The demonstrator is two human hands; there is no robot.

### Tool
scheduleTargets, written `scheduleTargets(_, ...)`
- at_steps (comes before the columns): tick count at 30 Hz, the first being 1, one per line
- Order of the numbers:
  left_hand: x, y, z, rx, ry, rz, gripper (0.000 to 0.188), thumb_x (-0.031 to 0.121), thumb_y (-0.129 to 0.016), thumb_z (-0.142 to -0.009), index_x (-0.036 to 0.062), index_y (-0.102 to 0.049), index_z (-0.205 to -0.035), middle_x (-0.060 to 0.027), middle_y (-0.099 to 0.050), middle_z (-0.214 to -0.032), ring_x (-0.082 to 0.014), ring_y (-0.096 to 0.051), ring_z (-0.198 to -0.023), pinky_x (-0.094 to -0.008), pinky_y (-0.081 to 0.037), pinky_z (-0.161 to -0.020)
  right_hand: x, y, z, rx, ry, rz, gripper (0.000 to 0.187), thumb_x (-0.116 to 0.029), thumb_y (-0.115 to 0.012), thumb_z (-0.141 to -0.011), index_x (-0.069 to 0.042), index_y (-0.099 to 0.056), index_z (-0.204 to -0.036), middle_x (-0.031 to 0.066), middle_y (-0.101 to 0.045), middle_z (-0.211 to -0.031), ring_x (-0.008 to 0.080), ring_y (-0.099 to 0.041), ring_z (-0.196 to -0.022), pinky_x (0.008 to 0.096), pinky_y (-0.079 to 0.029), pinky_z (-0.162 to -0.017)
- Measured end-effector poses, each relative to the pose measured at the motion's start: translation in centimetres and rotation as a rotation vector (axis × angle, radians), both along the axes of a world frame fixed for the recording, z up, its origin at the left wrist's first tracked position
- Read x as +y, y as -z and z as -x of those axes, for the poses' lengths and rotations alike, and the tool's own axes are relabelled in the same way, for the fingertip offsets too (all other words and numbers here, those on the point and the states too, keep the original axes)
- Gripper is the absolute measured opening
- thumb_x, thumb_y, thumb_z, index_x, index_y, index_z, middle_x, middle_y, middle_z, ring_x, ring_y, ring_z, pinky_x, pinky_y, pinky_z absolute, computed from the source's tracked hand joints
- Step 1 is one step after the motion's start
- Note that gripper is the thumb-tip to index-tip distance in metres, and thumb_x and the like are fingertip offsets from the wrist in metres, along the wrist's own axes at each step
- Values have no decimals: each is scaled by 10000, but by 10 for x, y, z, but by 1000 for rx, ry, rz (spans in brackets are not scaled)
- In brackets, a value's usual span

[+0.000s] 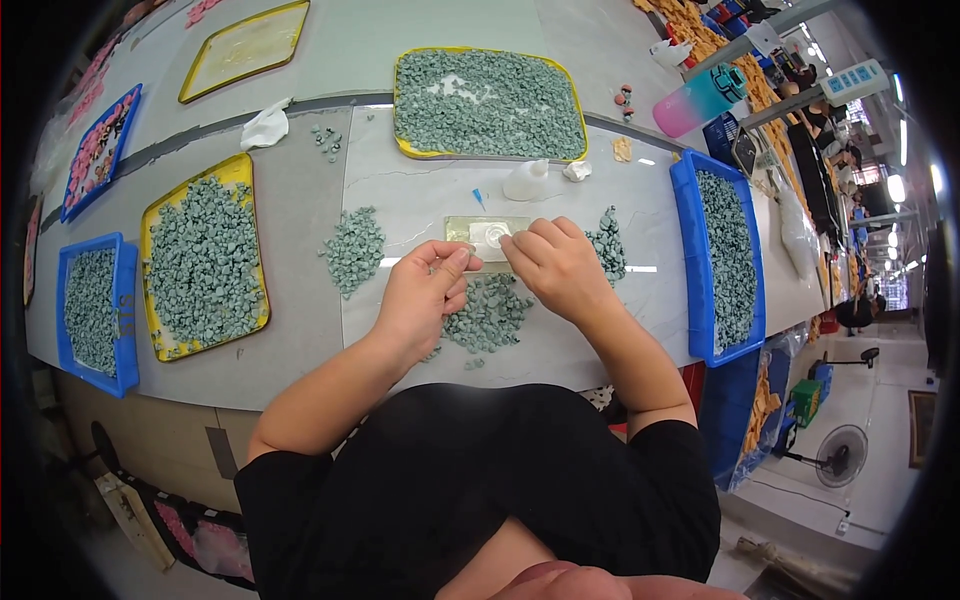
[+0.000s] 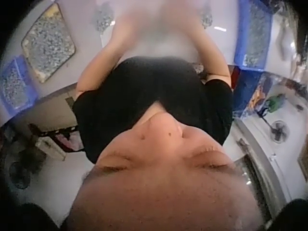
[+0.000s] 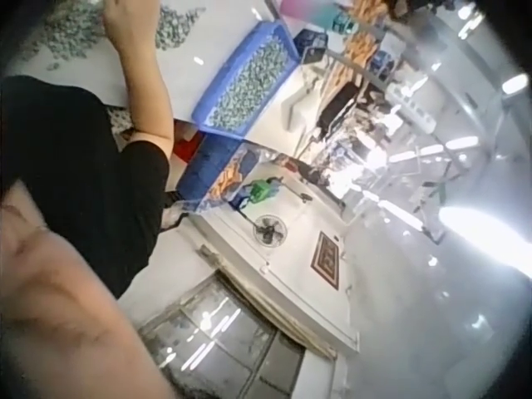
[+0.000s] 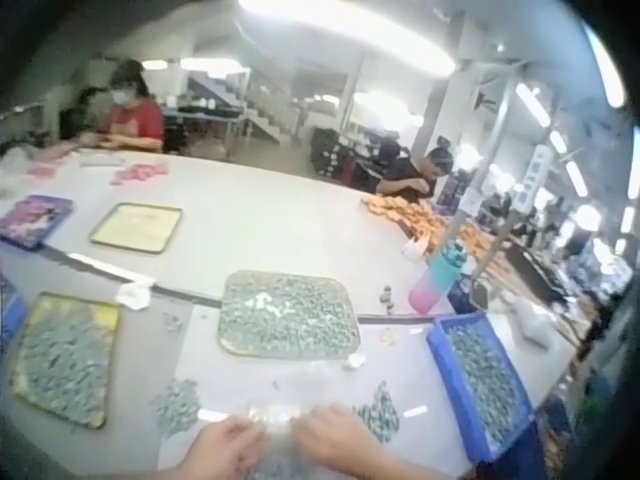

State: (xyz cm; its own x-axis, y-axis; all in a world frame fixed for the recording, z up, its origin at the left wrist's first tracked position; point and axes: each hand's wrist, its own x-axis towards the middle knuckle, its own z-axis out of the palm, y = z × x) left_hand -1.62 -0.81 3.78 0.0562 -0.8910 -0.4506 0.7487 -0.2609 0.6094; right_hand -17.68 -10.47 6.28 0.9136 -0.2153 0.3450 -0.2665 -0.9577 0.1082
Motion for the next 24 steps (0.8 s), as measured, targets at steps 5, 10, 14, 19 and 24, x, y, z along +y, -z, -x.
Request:
scheduleTargets(5,3,7,0,45,18,43,85,119,-480,-919,38,-454,-916,-33,-497,-769,-42,-319,-518,-184,-279,-439,3,-1,-1,-5,5,-21,233,-54,-619,-637,-21,-613,-868,5,-535,-735,155,-518,-675,286,-393,-582)
scheduleTargets(10,6,4,-2,81,101,94,115,182,-414,-953,90,-428,-885,7,-424,-696,-47,-292,-515,-181,-242,-434,10,3,-7,-380,165,-520,168,-27,-662,-698,-10,-610,-857,11,-569,-723,119,-523,-632,264,-389,-552)
scheduleTargets(14,7,-4,-4,86,150,99,134,189,-405,-957,84,-426,-877,13,-399,-676,-46,-278,-514,-184,-231,-435,23,5,-10,-792,465,-1511,92,-78,-628,-815,3,-594,-842,23,-571,-718,80,-489,-609,231,-371,-540)
scheduleTargets(19,9,-7,-7,94,184,136,165,203,-396,-961,76,-423,-860,13,-394,-670,-50,-275,-515,-183,-229,-438,27,8,-10,-887,418,-1926,111,-112,-605,-842,-6,-578,-829,29,-550,-709,86,-457,-594,222,-362,-543)
scheduleTargets(24,11,-7,-9,153,214,149,169,205,-395,-961,73,-425,-859,14,-393,-664,-51,-278,-514,-184,-230,-438,35,5,-14,-914,399,-2005,99,-99,-599,-842,-3,-574,-836,31,-554,-714,91,-467,-604,230,-376,-558)
